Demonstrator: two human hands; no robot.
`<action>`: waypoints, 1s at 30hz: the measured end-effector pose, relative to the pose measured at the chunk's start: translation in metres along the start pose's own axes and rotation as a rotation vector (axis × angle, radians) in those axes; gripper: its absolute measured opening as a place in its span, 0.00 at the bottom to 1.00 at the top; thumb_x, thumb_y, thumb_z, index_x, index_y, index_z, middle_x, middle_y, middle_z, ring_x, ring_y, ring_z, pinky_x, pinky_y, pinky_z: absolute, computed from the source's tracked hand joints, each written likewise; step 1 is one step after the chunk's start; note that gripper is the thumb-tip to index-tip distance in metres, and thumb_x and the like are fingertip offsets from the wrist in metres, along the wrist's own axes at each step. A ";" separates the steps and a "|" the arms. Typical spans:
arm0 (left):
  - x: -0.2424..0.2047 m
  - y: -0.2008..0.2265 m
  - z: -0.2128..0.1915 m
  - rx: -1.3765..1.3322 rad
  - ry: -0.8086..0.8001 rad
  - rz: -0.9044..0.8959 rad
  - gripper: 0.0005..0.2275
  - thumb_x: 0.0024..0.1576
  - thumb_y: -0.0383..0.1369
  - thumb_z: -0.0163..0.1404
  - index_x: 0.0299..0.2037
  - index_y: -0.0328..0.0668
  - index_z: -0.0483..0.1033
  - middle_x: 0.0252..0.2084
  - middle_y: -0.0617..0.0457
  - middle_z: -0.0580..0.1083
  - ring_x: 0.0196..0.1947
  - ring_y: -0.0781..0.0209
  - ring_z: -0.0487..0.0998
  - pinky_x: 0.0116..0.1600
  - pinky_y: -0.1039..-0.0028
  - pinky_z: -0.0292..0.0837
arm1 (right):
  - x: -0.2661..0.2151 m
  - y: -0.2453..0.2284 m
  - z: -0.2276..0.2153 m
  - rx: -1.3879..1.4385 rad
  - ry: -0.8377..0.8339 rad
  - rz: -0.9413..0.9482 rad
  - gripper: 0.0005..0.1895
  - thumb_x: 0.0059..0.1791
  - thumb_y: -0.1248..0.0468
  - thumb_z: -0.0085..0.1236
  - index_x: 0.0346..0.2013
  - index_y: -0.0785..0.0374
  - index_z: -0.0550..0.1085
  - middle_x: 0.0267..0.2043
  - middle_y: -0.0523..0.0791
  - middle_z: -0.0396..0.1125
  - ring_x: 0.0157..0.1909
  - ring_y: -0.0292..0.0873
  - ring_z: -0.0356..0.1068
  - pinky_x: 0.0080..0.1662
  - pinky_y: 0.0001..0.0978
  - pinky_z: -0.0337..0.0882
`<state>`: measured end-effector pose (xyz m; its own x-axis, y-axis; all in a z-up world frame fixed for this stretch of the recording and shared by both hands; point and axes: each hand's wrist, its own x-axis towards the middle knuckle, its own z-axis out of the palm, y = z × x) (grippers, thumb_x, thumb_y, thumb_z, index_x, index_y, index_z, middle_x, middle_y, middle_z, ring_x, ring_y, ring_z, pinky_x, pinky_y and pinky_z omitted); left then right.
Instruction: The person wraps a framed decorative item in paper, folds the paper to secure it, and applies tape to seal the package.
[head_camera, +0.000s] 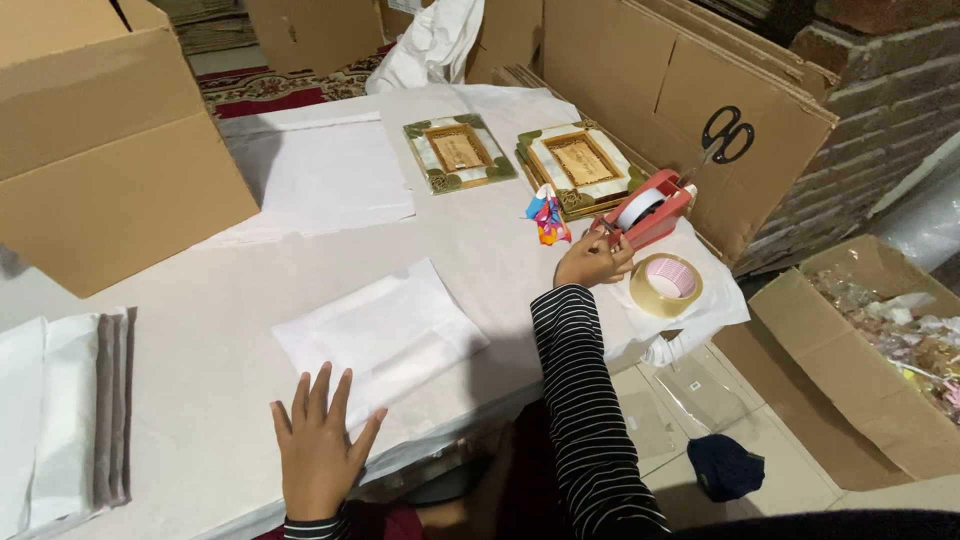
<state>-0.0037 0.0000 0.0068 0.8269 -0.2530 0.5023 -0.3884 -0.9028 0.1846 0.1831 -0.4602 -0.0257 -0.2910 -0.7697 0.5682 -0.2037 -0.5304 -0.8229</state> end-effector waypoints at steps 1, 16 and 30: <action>0.000 0.000 -0.001 -0.021 -0.034 -0.014 0.32 0.56 0.59 0.43 0.70 0.58 0.62 0.75 0.53 0.60 0.76 0.47 0.54 0.71 0.35 0.47 | 0.000 0.000 0.000 -0.007 0.006 -0.013 0.16 0.50 0.59 0.58 0.19 0.60 0.79 0.50 0.43 0.65 0.57 0.57 0.59 0.54 0.67 0.58; -0.001 -0.002 0.000 -0.010 0.023 0.001 0.31 0.56 0.58 0.45 0.68 0.56 0.64 0.74 0.52 0.61 0.75 0.47 0.56 0.69 0.36 0.49 | 0.000 0.010 0.004 -0.024 0.008 0.014 0.16 0.50 0.60 0.59 0.18 0.59 0.79 0.51 0.39 0.68 0.58 0.55 0.59 0.53 0.64 0.59; -0.001 -0.003 0.001 -0.011 0.032 0.003 0.31 0.57 0.58 0.45 0.68 0.56 0.64 0.73 0.53 0.61 0.74 0.48 0.57 0.69 0.35 0.49 | 0.000 -0.017 -0.018 0.217 0.006 0.247 0.21 0.49 0.60 0.59 0.12 0.62 0.69 0.51 0.38 0.67 0.52 0.48 0.64 0.55 0.53 0.61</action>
<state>-0.0031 0.0021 0.0047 0.8123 -0.2444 0.5296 -0.3954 -0.8982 0.1919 0.1701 -0.4446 -0.0114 -0.3121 -0.8829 0.3507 0.0772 -0.3915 -0.9169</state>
